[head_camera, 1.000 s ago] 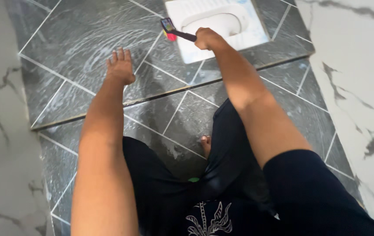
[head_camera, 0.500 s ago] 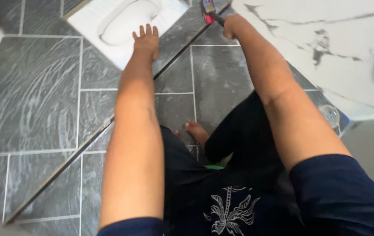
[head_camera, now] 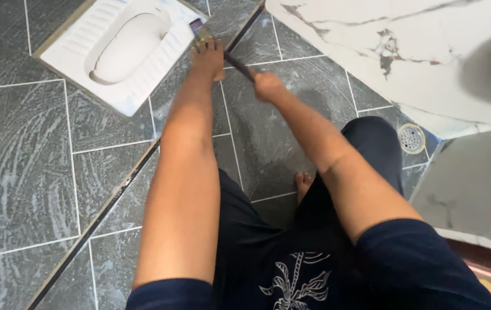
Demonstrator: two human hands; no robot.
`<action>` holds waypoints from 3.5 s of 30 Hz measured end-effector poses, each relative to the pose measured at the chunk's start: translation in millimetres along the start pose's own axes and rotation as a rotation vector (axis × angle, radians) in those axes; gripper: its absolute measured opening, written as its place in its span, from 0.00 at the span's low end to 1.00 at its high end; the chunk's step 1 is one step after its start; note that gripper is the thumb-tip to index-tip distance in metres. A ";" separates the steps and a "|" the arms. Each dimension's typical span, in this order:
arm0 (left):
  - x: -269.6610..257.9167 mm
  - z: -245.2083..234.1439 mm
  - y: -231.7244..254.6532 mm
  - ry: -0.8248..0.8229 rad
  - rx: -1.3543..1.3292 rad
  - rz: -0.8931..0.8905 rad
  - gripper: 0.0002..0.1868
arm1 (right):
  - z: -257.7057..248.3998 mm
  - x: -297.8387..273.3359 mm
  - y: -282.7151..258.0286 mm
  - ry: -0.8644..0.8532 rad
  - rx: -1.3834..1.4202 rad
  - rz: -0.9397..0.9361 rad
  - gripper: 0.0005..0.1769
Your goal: The person is sitting on a tiled bathroom floor and scrubbing the surface with a long-handled brush. They focus on the area around a squat toilet, moving the brush back and forth to clean the tiles and grout lines. A yellow bucket is visible nearby.
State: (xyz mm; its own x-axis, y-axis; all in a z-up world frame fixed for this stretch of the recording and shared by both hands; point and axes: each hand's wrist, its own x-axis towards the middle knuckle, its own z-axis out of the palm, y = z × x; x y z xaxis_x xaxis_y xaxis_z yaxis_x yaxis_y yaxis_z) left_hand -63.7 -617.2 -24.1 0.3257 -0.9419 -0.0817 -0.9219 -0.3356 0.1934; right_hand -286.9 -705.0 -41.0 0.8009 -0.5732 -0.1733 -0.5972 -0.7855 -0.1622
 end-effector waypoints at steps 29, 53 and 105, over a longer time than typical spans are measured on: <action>-47.9 -46.9 -12.0 -0.237 -0.007 -0.189 0.57 | -63.1 49.8 96.5 -0.062 0.046 0.040 0.32; -40.3 -19.6 -16.9 -0.307 0.013 -0.226 0.59 | -25.9 95.9 113.5 0.068 0.096 0.139 0.32; -27.4 -33.2 7.4 -0.211 0.002 -0.138 0.56 | -65.9 -2.4 37.6 -0.318 -0.063 -0.306 0.40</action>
State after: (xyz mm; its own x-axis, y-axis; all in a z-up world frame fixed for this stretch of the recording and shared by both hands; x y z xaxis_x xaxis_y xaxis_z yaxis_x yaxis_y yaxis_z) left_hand -72.6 -594.3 12.0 0.3982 -0.8635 -0.3096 -0.8719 -0.4611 0.1646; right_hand -308.4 -748.5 17.3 0.8814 -0.2196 -0.4181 -0.3232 -0.9261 -0.1948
